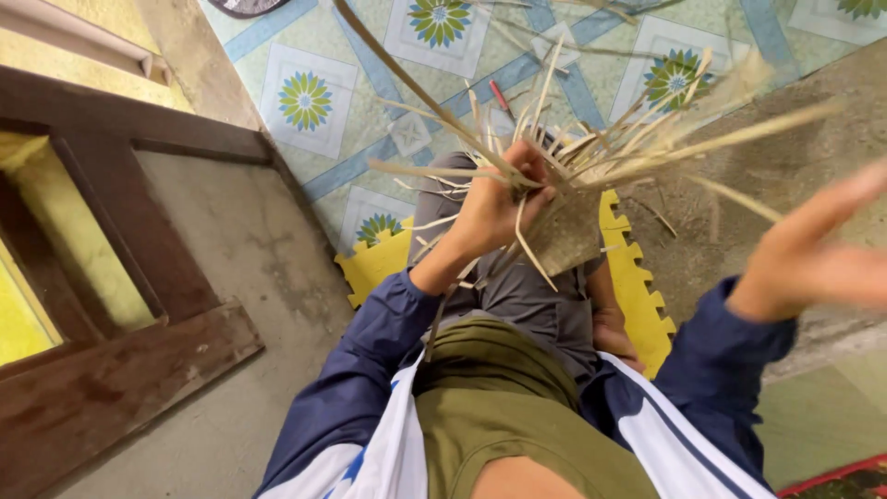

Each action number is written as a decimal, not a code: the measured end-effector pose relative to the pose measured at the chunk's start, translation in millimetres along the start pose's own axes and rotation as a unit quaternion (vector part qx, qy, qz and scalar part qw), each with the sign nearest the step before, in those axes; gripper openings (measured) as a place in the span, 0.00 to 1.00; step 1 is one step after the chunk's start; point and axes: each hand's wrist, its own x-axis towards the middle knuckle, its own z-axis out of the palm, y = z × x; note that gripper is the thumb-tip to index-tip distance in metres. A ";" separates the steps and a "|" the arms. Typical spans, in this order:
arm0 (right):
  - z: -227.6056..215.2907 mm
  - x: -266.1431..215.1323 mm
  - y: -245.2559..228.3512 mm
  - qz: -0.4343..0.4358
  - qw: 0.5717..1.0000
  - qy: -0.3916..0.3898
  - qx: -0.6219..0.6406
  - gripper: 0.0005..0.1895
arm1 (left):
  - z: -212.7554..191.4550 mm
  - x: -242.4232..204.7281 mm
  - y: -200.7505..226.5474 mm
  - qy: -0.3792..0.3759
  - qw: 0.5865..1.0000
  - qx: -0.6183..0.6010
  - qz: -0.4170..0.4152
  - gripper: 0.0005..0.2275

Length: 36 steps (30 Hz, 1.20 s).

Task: Weaving a basket or container using dried plant fibers

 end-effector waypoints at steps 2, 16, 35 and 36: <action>-9.9 -109.7 -6.6 0.096 0.914 0.119 -0.376 0.35 | -1.2 -1.6 -5.8 0.002 0.998 -0.038 -0.043 0.13; 7.5 -32.0 -142.8 -0.074 0.971 -0.141 0.178 0.05 | 10.0 -22.5 -36.3 0.045 0.999 0.005 -0.023 0.07; 22.1 -32.8 -141.3 0.236 0.855 -0.253 0.386 0.06 | 0.3 -35.3 -46.9 0.052 0.998 -0.003 -0.041 0.07; 22.9 -32.9 -139.7 0.237 0.855 -0.253 0.385 0.06 | 0.2 -34.1 -46.8 0.051 0.998 -0.004 -0.042 0.07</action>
